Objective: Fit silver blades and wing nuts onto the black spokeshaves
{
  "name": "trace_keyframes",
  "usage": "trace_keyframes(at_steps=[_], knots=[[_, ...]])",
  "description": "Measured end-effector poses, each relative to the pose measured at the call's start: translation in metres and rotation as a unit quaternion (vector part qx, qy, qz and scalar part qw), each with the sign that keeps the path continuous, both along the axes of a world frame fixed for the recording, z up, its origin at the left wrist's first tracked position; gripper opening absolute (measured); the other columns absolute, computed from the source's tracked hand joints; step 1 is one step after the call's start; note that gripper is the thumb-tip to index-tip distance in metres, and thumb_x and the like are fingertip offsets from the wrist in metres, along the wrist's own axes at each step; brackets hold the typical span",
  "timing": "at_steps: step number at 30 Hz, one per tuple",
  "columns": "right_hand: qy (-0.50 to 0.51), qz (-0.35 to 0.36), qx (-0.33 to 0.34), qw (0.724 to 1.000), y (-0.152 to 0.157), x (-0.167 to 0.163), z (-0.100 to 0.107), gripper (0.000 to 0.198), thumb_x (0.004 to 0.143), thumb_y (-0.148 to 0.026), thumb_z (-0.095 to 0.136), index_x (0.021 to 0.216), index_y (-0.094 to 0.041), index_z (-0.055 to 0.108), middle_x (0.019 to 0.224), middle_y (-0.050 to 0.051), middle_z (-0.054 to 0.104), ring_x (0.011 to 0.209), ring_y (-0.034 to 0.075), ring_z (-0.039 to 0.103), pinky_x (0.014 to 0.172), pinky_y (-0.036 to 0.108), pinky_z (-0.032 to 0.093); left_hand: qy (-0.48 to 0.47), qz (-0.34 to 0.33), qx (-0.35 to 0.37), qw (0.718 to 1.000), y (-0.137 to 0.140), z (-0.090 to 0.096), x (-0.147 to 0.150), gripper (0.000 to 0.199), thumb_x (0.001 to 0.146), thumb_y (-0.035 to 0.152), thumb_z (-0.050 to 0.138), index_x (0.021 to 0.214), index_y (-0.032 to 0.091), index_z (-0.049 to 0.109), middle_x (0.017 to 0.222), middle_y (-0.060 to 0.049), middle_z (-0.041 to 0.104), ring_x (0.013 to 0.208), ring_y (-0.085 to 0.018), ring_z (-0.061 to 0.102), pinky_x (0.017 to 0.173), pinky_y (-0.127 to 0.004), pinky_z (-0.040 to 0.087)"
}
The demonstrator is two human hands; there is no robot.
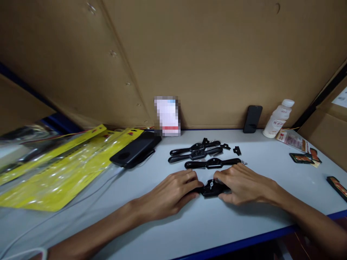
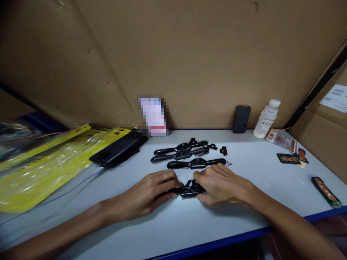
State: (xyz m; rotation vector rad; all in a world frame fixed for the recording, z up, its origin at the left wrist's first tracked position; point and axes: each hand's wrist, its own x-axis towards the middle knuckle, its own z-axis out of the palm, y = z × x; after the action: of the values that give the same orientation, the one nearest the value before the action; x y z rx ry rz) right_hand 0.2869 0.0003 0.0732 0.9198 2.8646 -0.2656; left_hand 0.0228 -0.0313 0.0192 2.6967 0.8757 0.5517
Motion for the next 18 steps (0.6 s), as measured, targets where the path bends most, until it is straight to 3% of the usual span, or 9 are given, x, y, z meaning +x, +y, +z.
trace_keyframes(at_steps=[8, 13, 18], knots=[[-0.017, -0.006, 0.007, 1.000, 0.001, 0.003, 0.007, 0.020, 0.088, -0.029, 0.062, 0.103, -0.016, 0.067, 0.092, 0.009, 0.074, 0.068, 0.018, 0.055, 0.065, 0.034, 0.031, -0.006, 0.000, 0.009, 1.000, 0.000, 0.000, -0.001, 0.019, 0.105, 0.021, 0.053, 0.120, 0.021, 0.064, 0.099, -0.006, 0.066, 0.086, -0.020, 0.063, 0.073, -0.033, 0.052], [-0.020, 0.006, 0.010, 1.000, 0.000, 0.003, 0.010, 0.016, 0.088, -0.025, 0.061, 0.100, -0.017, 0.070, 0.087, 0.008, 0.074, 0.066, 0.018, 0.056, 0.063, 0.034, 0.028, 0.007, 0.004, 0.006, 1.000, 0.000, -0.001, -0.001, 0.019, 0.105, 0.022, 0.051, 0.121, 0.020, 0.062, 0.101, -0.006, 0.066, 0.087, -0.021, 0.063, 0.074, -0.033, 0.052], [0.031, 0.008, -0.012, 0.999, 0.001, 0.001, 0.012, 0.022, 0.087, -0.020, 0.057, 0.104, -0.018, 0.071, 0.090, 0.007, 0.075, 0.068, 0.017, 0.057, 0.062, 0.032, 0.029, 0.000, 0.004, 0.007, 1.000, 0.000, 0.000, -0.001, 0.020, 0.105, 0.021, 0.052, 0.122, 0.021, 0.063, 0.100, -0.006, 0.066, 0.086, -0.020, 0.063, 0.073, -0.032, 0.051]])
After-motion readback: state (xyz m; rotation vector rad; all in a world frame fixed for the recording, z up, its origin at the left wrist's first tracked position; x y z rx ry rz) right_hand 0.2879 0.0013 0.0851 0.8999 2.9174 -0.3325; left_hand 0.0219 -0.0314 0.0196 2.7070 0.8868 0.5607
